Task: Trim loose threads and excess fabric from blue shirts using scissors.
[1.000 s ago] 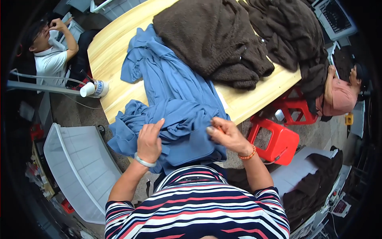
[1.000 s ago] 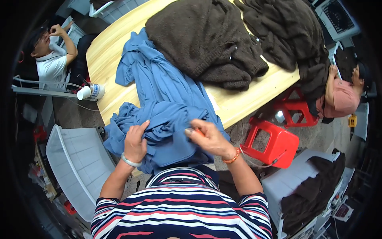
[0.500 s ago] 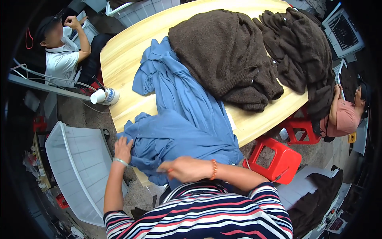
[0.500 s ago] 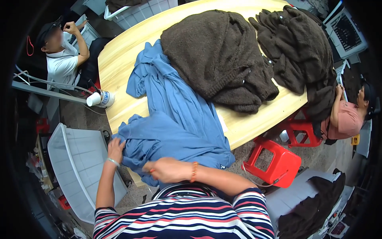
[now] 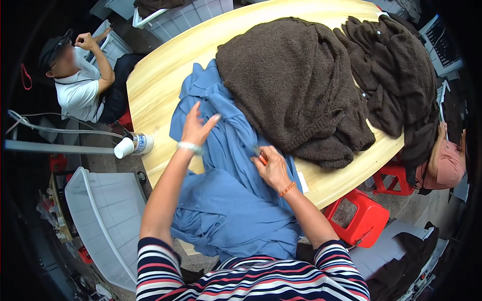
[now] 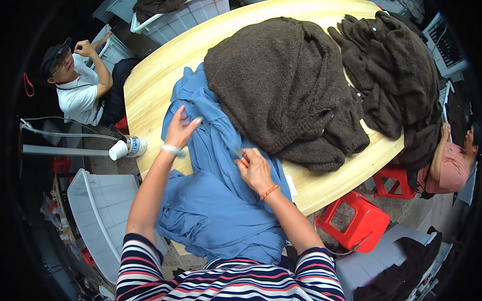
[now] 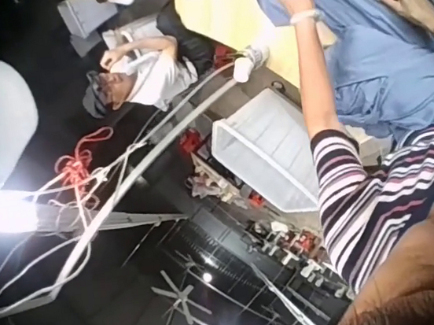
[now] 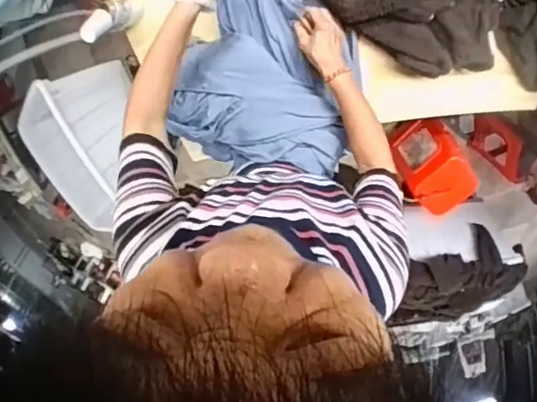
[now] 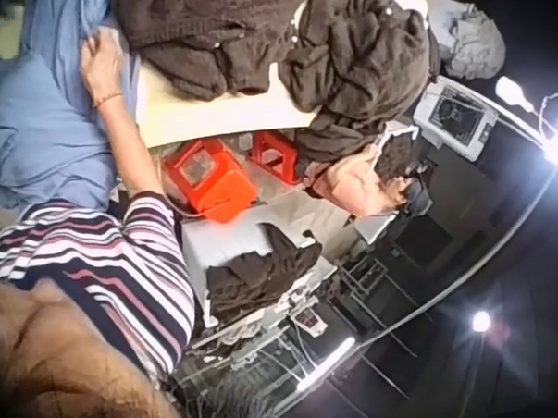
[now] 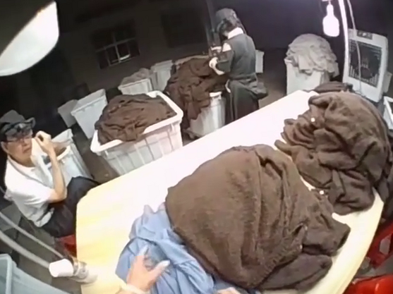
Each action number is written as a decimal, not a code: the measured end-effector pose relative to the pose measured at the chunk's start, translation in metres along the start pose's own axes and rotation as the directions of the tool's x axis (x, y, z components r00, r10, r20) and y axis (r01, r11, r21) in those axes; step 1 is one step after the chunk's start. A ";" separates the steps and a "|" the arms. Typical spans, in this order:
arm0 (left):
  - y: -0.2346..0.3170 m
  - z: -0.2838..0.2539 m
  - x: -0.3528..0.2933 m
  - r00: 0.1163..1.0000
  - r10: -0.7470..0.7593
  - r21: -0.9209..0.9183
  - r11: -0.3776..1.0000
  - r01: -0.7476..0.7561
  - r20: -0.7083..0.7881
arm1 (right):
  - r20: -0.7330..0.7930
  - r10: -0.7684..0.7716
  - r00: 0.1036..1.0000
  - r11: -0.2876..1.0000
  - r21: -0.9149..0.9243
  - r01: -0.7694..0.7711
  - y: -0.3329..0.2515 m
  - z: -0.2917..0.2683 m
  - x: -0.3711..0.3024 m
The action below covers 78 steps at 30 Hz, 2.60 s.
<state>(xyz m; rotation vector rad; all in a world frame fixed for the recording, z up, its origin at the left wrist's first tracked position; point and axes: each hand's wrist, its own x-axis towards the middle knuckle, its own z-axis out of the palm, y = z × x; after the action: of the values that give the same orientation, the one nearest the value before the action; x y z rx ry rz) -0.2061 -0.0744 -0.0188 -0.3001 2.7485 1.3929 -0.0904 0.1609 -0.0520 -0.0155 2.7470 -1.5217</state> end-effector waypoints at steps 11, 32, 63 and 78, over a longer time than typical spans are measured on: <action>-0.005 -0.037 -0.012 0.979 -0.076 -0.740 0.645 0.192 0.187 | 0.031 -0.231 0.973 0.973 0.010 0.230 -0.023 -0.066 -0.029; 0.030 -0.097 -0.301 0.986 -0.049 -0.286 0.953 0.094 0.160 | 0.278 -0.262 0.924 0.964 0.030 0.264 -0.124 -0.067 -0.151; 0.096 -0.002 -0.228 0.348 0.676 -0.301 0.649 -0.699 0.650 | 0.262 0.150 0.953 0.729 0.622 -0.286 -0.088 -0.127 -0.211; 0.074 0.003 -0.227 0.462 0.004 -0.332 0.703 0.629 0.887 | -0.225 0.167 0.960 0.982 -0.052 -0.182 -0.073 -0.127 -0.182</action>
<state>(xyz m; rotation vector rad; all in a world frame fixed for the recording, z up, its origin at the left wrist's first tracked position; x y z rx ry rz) 0.0015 0.0053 0.0668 -0.1075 1.2599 1.6686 0.0914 0.2320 0.0767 0.4094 2.8740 -1.4584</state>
